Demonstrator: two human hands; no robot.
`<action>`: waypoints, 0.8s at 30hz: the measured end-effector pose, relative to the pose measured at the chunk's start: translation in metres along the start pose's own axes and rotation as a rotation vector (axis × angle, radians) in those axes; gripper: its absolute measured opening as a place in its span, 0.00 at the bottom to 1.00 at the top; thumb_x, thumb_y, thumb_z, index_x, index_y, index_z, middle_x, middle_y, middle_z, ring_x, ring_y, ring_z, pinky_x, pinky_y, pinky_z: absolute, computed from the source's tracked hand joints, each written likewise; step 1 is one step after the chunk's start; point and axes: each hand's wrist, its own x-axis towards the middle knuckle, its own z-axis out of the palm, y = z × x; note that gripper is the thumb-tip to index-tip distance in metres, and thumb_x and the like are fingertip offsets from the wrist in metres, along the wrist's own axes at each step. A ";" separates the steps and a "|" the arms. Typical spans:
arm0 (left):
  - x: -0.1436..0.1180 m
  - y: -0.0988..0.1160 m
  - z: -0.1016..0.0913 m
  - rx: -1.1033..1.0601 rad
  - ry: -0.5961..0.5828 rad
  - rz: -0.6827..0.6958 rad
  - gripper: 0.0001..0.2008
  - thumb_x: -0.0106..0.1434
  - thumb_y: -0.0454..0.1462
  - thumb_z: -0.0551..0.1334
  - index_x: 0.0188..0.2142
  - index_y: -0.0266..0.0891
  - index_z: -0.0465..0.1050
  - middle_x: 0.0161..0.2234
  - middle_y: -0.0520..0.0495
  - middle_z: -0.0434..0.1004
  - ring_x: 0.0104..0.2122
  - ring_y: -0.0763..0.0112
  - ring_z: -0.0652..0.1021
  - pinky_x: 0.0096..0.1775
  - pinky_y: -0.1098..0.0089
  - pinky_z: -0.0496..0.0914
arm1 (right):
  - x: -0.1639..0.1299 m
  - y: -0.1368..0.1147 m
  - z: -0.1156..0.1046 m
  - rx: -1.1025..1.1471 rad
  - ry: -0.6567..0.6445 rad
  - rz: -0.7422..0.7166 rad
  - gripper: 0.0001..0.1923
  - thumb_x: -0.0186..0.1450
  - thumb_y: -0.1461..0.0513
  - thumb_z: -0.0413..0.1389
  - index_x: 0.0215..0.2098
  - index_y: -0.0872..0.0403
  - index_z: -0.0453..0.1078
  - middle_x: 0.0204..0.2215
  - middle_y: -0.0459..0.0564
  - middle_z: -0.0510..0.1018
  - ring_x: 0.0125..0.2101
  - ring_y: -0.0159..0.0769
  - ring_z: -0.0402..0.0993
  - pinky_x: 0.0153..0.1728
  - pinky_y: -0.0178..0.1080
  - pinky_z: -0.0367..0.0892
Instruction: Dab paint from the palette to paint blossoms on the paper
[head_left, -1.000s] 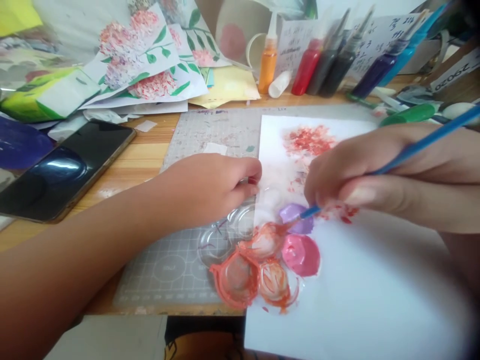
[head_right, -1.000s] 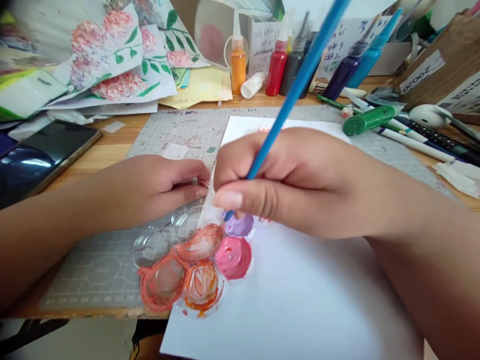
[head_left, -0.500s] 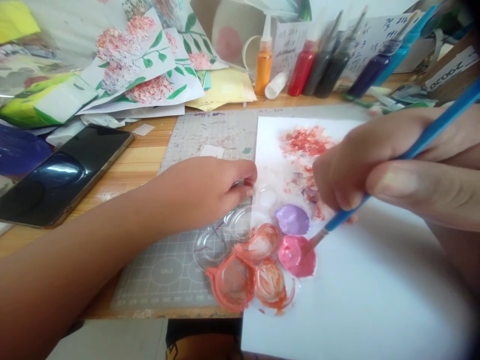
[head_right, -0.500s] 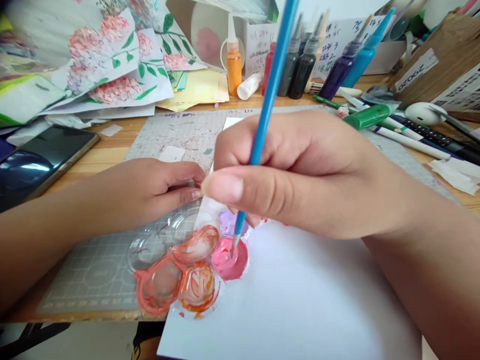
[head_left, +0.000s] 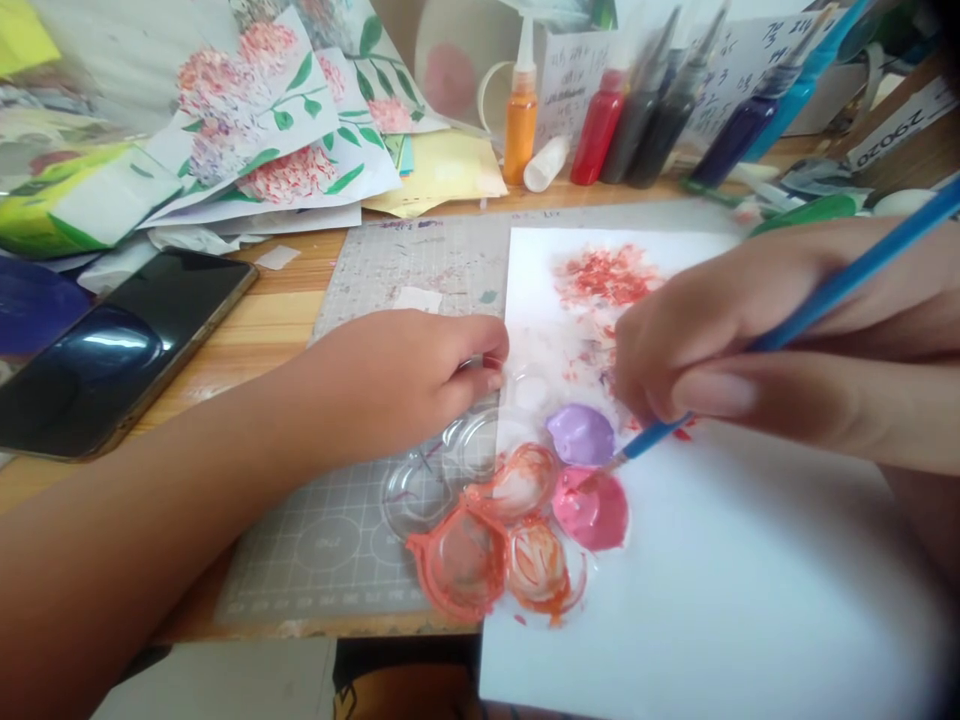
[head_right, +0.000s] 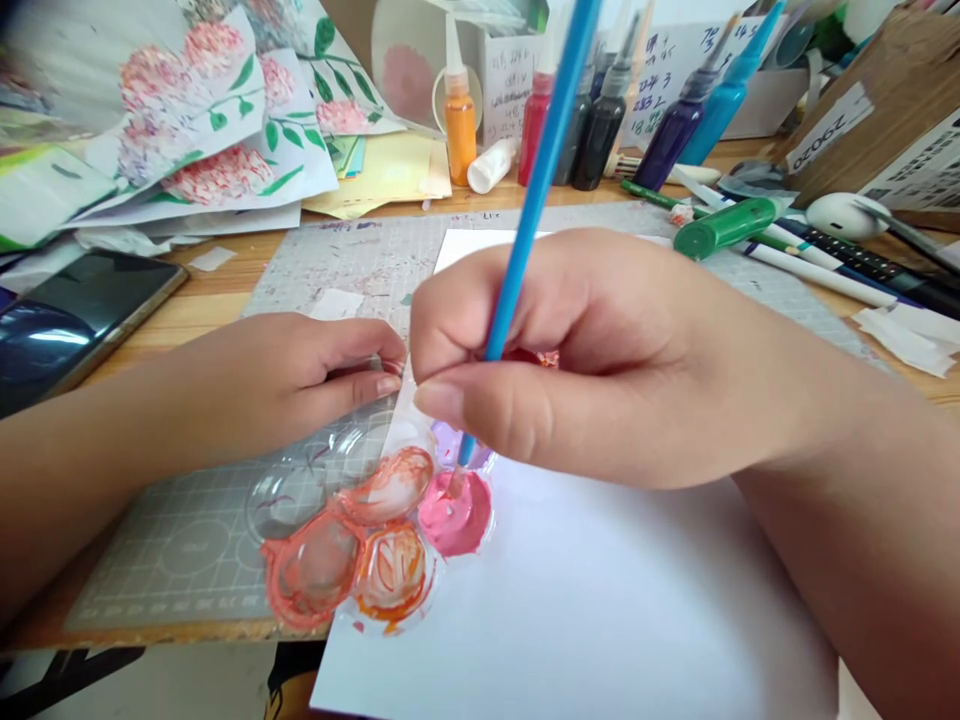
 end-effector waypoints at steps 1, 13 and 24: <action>0.000 0.000 0.000 0.002 0.001 0.004 0.17 0.63 0.49 0.49 0.41 0.49 0.73 0.31 0.49 0.78 0.31 0.58 0.75 0.31 0.62 0.63 | -0.001 0.000 0.000 -0.019 0.000 -0.011 0.17 0.65 0.51 0.49 0.29 0.55 0.68 0.27 0.37 0.72 0.31 0.17 0.71 0.28 0.23 0.61; 0.001 0.001 -0.001 -0.007 0.012 0.020 0.16 0.64 0.49 0.51 0.41 0.49 0.74 0.34 0.48 0.80 0.32 0.59 0.77 0.34 0.62 0.66 | 0.002 0.003 0.001 0.022 0.022 -0.158 0.33 0.65 0.40 0.39 0.34 0.54 0.74 0.32 0.40 0.76 0.32 0.21 0.73 0.32 0.23 0.65; 0.000 -0.001 0.001 0.009 0.038 0.038 0.17 0.64 0.49 0.50 0.44 0.50 0.74 0.35 0.49 0.79 0.34 0.60 0.76 0.37 0.63 0.67 | 0.001 0.001 0.001 0.221 -0.109 -0.177 0.48 0.62 0.40 0.17 0.39 0.58 0.71 0.33 0.43 0.75 0.34 0.20 0.73 0.35 0.25 0.65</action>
